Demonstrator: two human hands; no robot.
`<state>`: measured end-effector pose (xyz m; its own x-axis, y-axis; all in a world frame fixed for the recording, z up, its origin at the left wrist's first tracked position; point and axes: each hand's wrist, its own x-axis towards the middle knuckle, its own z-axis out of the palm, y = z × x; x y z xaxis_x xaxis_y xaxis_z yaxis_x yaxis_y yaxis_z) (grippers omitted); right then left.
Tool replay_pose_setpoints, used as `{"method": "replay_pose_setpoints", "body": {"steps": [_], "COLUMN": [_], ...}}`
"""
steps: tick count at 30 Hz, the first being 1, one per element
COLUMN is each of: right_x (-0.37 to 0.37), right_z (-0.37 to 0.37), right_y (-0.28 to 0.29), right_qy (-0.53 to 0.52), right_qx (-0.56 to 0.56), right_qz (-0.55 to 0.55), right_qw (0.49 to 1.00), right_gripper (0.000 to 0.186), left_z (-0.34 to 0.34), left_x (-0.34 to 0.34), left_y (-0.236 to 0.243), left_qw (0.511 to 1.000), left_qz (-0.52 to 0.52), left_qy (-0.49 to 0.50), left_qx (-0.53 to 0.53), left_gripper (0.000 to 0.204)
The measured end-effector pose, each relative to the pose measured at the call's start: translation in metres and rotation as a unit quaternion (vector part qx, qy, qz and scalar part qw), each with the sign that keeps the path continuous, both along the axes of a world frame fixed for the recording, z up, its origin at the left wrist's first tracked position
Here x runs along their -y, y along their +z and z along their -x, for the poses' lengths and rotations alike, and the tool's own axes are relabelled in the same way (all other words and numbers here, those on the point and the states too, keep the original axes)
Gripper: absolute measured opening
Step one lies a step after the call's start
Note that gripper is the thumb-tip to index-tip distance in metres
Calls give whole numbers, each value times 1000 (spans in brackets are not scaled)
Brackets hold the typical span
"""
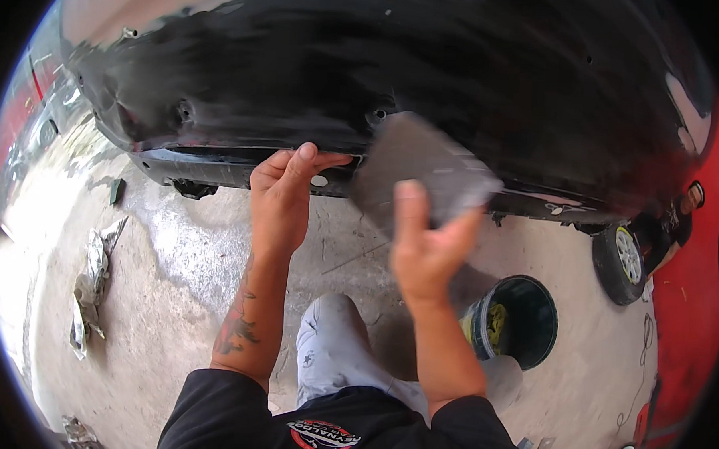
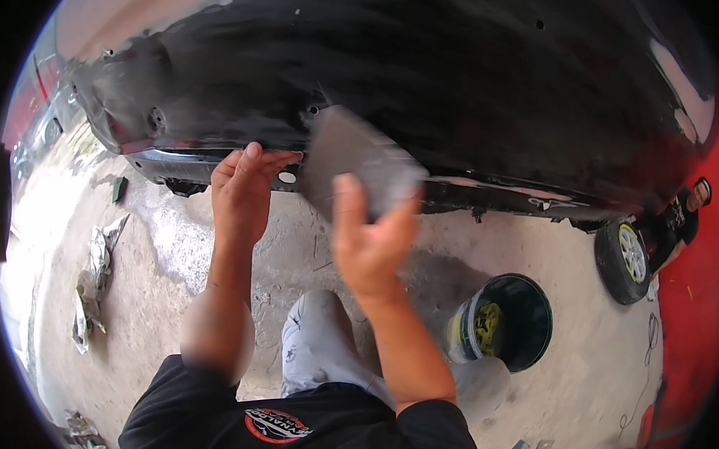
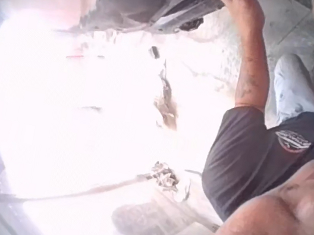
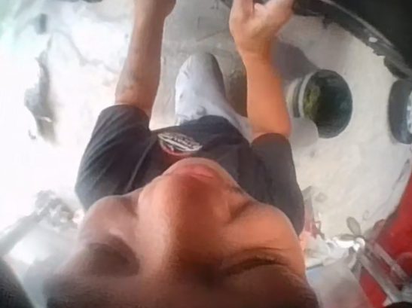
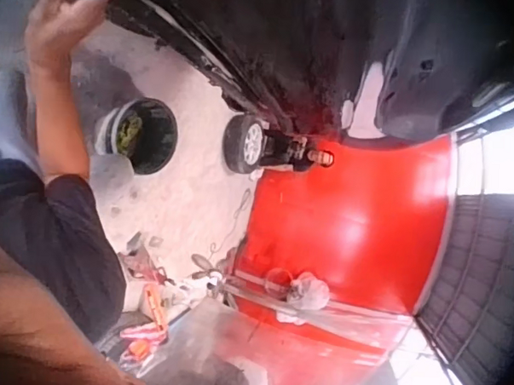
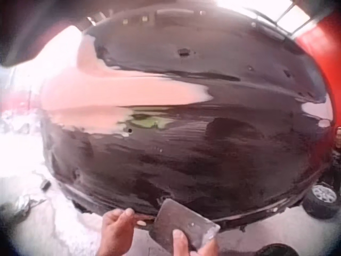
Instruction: The person dips sandpaper into a bucket of water, sands a car panel with the sandpaper, and touches the surface by hand.
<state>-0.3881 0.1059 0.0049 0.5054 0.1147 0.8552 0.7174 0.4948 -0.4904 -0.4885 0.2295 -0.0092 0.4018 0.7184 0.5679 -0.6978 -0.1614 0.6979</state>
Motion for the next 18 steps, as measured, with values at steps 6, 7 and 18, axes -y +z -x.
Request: {"method": "replay_pose_setpoints", "body": {"steps": [6,7,18], "right_x": [-5,-10,-21], "right_z": [20,22,43], "right_y": [10,11,-9], "right_qy": [103,99,41], "right_qx": [-132,-107,84], "right_qz": [-13,-19,96], "right_qw": [986,989,991], "right_gripper": [22,22,16], "left_z": [13,17,29], "left_x": [-3,-5,-13], "left_y": [0,0,4], "left_qw": [999,999,997], "left_qz": [34,33,60], "left_qy": [37,37,40], "left_qx": [-3,-2,20], "left_gripper": [29,29,24]}}
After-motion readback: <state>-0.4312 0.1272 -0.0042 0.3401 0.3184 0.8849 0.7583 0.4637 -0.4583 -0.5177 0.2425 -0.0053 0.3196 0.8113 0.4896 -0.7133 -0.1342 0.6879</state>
